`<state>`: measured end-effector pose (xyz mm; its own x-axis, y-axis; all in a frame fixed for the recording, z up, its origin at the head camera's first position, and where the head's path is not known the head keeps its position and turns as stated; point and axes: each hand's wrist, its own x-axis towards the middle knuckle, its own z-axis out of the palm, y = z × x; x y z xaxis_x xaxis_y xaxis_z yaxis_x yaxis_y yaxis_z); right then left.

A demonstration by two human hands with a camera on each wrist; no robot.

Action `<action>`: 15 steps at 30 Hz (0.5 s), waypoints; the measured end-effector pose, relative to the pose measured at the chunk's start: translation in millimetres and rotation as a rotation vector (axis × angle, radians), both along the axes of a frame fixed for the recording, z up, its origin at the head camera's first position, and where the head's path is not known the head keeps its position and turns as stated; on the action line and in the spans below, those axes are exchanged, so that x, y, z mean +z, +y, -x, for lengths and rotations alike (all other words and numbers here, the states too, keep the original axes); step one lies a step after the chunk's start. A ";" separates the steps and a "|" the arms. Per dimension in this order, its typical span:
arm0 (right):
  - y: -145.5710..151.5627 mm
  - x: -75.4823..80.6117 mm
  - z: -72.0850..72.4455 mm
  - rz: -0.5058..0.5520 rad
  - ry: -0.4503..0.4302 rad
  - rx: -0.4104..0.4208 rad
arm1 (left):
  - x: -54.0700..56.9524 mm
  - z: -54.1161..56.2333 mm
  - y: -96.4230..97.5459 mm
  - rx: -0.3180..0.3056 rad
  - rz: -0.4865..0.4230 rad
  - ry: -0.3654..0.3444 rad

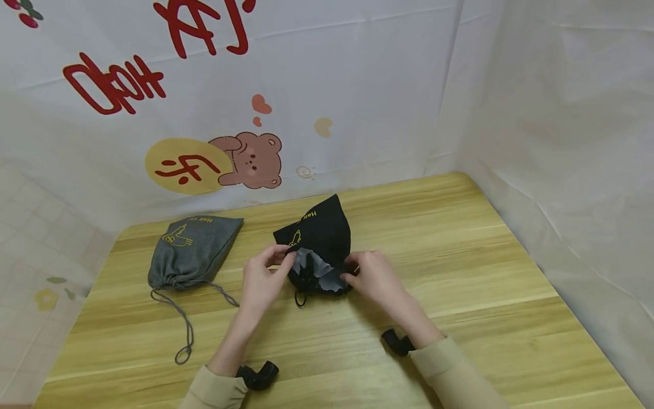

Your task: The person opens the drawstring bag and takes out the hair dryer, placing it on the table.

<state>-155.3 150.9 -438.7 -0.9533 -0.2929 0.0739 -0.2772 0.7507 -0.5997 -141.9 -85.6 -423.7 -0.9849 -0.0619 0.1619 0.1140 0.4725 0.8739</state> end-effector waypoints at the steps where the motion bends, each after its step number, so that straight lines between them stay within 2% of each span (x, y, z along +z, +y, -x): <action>1: -0.4 -1.3 -0.2 -0.007 0.009 0.014 | 0.4 -0.6 0.6 0.002 -0.003 -0.004; 6: -0.7 -4.8 -0.7 -0.039 0.074 0.042 | 1.3 -2.1 0.2 -0.025 -0.035 -0.029; 9: 0.2 -5.3 0.0 -0.040 0.080 0.049 | 2.2 -1.5 -3.3 -0.035 -0.071 -0.046; 11: 1.2 -5.2 0.8 -0.036 0.068 0.051 | 3.1 -0.5 -6.9 -0.021 -0.100 -0.049; 15: 2.8 -3.6 1.7 -0.027 0.044 0.047 | 6.4 1.2 -14.9 0.049 -0.133 -0.026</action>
<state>-157.0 153.7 -442.3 -0.9343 -0.3400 0.1072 -0.3385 0.7517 -0.5660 -143.2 -100.5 -417.3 -0.9839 -0.1293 0.1234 0.0700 0.3567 0.9316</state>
